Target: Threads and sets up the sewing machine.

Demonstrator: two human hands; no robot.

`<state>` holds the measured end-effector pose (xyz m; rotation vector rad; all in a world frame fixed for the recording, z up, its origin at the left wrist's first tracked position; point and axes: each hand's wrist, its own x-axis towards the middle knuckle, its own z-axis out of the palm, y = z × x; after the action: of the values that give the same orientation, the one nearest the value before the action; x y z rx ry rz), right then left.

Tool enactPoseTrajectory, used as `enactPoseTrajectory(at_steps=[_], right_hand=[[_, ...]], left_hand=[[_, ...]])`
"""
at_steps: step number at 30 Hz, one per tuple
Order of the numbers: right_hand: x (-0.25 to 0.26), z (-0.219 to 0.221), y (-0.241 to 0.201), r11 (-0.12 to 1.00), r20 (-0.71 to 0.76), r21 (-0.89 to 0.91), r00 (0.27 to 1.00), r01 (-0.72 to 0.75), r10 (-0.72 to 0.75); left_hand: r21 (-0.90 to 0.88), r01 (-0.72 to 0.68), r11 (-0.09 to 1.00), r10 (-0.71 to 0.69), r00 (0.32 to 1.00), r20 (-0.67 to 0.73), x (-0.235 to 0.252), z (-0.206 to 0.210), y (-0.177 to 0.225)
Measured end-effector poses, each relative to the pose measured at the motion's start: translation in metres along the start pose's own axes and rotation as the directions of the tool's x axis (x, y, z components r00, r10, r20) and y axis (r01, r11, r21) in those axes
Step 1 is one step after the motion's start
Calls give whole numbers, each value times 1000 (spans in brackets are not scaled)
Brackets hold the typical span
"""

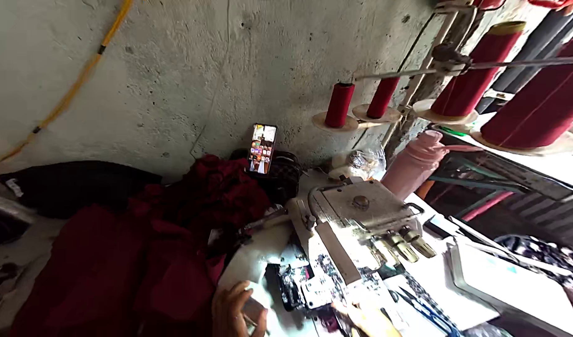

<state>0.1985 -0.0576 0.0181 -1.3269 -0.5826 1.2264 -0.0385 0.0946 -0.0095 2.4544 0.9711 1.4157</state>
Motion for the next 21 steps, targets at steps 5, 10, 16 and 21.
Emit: enactPoseTrajectory(at_steps=[5,10,16,21], right_hand=[[-6,2,-4,998,-66,25,996,63,-61],[0,-17,-7,972,-66,-130,976,197,-207],[22,-31,-7,689,-20,-599,853,408,-522],[39,-26,-10,327,88,-843,710,426,-699]], left_hand=[[-28,-30,999,30,999,18,2,-5,-3],[149,48,988,-60,995,79,20,-7,41],[302,-91,949,55,991,124,72,16,63],[257,-197,946,128,957,261,99,28,57]])
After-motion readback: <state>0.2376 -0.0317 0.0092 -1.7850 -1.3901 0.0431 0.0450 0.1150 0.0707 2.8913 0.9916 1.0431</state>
